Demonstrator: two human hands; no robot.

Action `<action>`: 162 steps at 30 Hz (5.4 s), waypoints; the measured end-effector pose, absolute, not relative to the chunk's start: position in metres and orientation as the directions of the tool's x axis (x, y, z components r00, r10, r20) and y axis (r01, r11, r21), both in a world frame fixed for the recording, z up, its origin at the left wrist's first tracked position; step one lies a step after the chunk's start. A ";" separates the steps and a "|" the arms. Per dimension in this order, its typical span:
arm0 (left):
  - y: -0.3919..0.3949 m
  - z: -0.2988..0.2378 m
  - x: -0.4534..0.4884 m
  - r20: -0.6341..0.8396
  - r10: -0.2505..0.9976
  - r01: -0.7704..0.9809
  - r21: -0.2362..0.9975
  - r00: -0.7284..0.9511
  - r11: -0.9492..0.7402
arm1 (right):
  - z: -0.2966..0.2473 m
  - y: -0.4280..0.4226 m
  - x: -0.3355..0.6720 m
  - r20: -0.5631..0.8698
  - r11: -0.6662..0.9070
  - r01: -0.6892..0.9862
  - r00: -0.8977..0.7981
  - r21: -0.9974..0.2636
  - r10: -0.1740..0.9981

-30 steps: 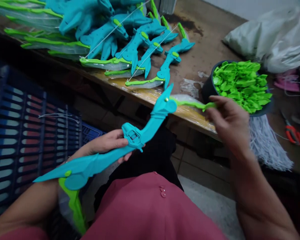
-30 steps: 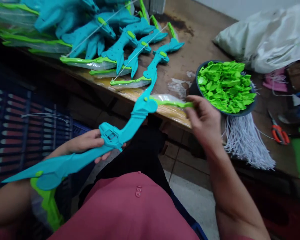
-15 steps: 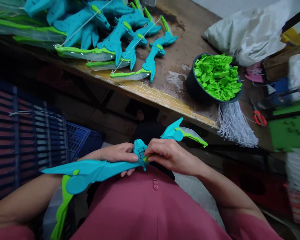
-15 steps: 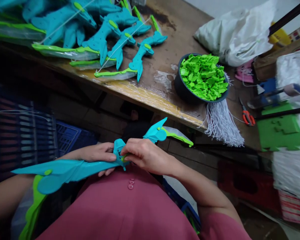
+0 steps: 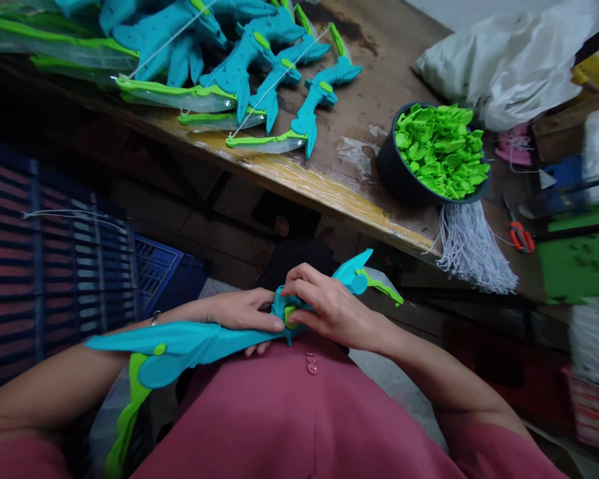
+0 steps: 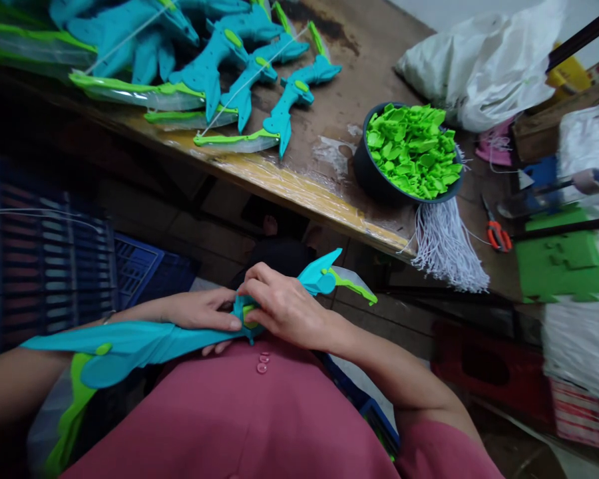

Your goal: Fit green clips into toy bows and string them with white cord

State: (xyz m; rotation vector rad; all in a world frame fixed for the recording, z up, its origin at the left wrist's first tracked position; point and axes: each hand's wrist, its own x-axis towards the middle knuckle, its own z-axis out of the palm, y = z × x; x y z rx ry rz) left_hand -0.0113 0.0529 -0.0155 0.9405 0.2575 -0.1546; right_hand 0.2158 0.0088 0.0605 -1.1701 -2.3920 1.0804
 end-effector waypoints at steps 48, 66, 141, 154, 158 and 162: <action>0.007 -0.003 0.027 -0.407 0.281 0.448 0.888 0.869 -0.100 | 0.046 -0.019 0.226 -0.433 -0.014 0.600 -0.561 -0.800 0.706; 0.043 0.029 0.018 -0.422 0.174 0.456 0.846 0.890 -0.278 | 0.082 -0.014 0.227 -0.425 0.276 0.739 -0.606 -0.615 0.672; 0.071 -0.049 -0.173 -0.438 0.838 0.307 0.887 0.325 0.345 | -0.042 0.020 0.131 -0.282 -0.174 0.383 -0.248 -0.907 0.927; 0.073 -0.049 -0.170 -0.425 0.893 0.244 0.891 0.147 0.384 | -0.027 0.032 0.158 -0.558 -0.443 0.340 -0.474 -0.829 0.681; 0.076 -0.035 -0.169 -0.327 0.943 0.209 0.919 -0.066 0.334 | 0.000 0.014 0.168 -0.393 -0.162 0.512 -0.382 -0.843 0.837; 0.079 0.005 -0.152 -0.082 0.958 0.333 0.926 -0.275 0.175 | 0.021 0.001 0.173 -0.047 0.353 0.785 -0.435 -0.508 0.899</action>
